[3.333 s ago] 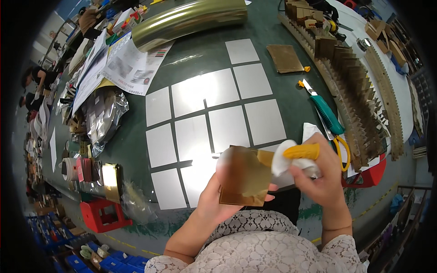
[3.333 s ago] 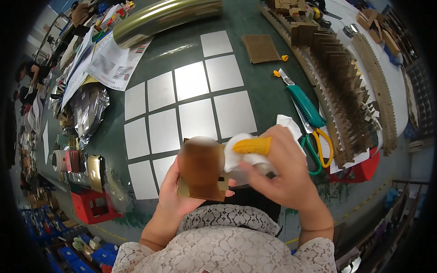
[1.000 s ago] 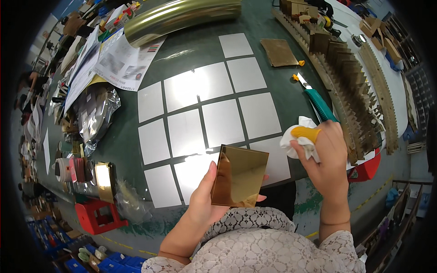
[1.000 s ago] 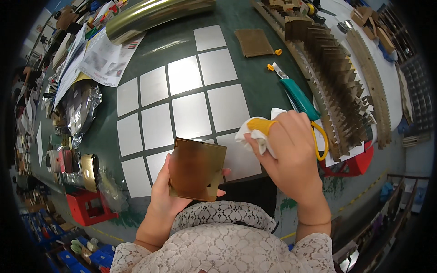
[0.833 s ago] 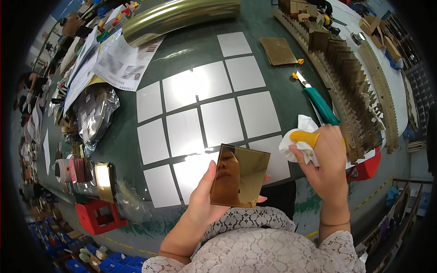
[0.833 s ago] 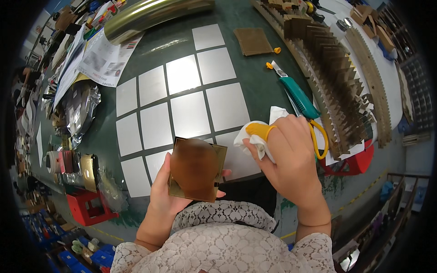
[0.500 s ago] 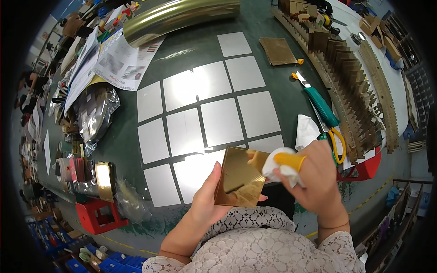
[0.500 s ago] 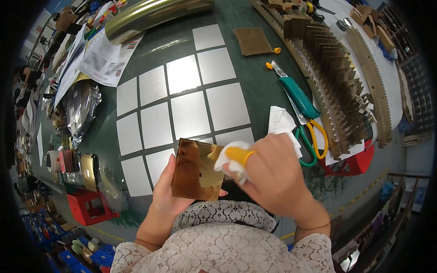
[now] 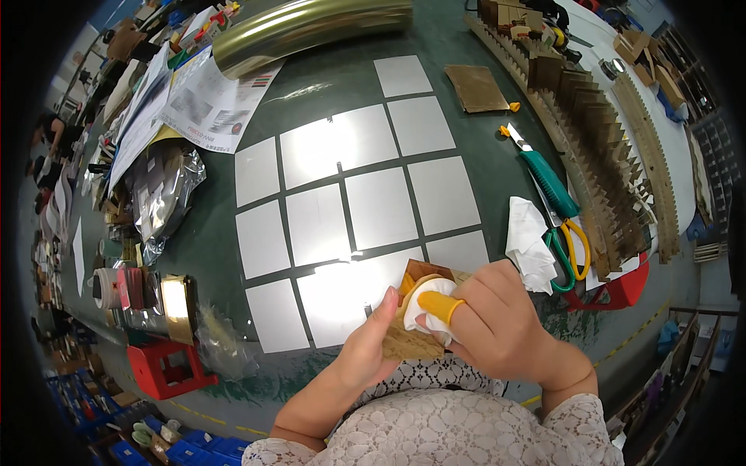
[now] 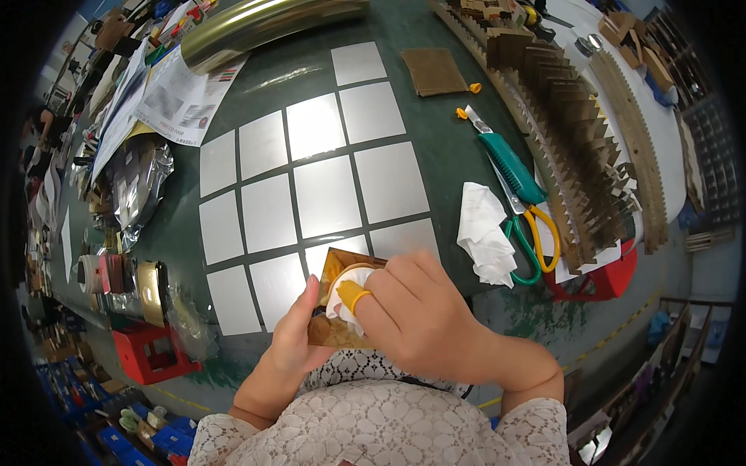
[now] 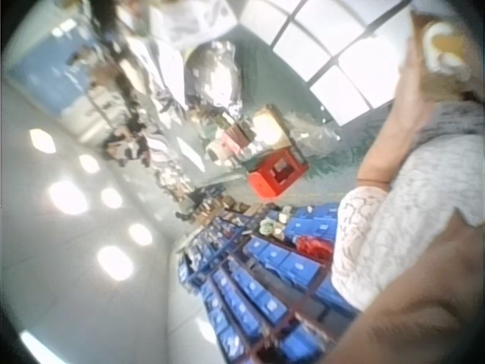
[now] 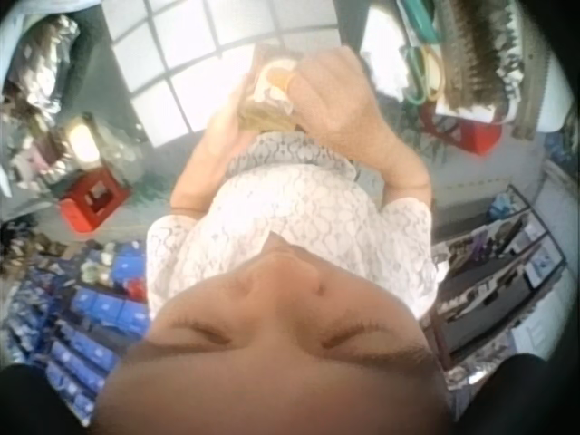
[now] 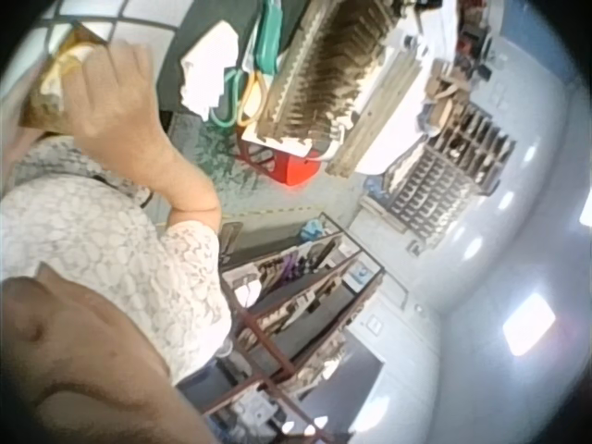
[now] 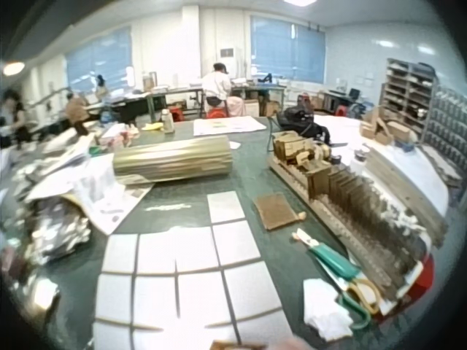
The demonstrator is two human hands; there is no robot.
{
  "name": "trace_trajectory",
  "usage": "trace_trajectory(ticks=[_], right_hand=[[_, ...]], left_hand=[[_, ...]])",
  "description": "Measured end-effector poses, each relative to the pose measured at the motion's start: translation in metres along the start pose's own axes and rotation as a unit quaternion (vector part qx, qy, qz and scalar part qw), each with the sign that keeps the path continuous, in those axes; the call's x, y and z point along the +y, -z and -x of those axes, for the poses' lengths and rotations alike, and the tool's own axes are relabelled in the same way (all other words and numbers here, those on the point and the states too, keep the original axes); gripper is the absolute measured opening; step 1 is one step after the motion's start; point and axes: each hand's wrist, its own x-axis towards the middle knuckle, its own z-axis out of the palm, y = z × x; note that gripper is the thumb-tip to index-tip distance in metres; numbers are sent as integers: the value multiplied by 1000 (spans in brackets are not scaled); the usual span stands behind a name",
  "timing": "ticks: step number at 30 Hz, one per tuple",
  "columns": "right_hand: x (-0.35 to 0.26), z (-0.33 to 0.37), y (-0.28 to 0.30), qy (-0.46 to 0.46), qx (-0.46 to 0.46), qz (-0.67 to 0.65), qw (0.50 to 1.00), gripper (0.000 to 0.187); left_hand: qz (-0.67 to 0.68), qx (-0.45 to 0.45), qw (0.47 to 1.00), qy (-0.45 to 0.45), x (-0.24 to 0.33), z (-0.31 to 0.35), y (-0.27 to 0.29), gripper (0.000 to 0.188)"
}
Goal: The person wipes the surface of small square mirrors using a white cloth. They handle the mirrors one at a time, wiping the reflective side and then placing them into a wooden rack on the table. The process is repeated for multiple mirrors throughout the clip.
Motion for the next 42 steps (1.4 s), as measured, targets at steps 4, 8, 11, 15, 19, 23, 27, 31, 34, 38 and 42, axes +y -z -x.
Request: trace_trajectory(ticks=[4,8,11,15,19,23,27,31,34,38,42], right_hand=[[10,-11,8,-57,7,35,998,29],[-1,0,-1,-6,-15,0,1000,28],[14,-6,4,-28,5,30,999,27],[30,-13,12,-93,87,88,988,28],[32,-6,20,-117,120,109,980,29],[26,6,24,-125,99,94,983,27],[14,18,30,-124,54,73,988,26],[1,29,28,-96,11,37,995,27],[-5,25,25,-73,-6,26,997,28],[5,22,19,-62,7,53,997,25],[1,25,16,-45,-13,18,999,25]], left_hand=[[16,-20,1000,9,0,1,6,61],[-12,32,999,4,-2,-2,2,62],[18,-26,999,-3,-4,-3,7,62],[46,-57,997,25,-1,-1,5,65],[66,-53,996,30,10,-2,-2,67],[98,-58,993,40,13,-1,-1,68],[87,-44,995,23,13,-2,1,66],[49,2,999,9,13,-2,-7,65],[5,7,1000,8,10,-2,-8,65],[-7,-9,1000,13,4,1,-4,65],[-26,13,999,-17,8,0,-10,65]])
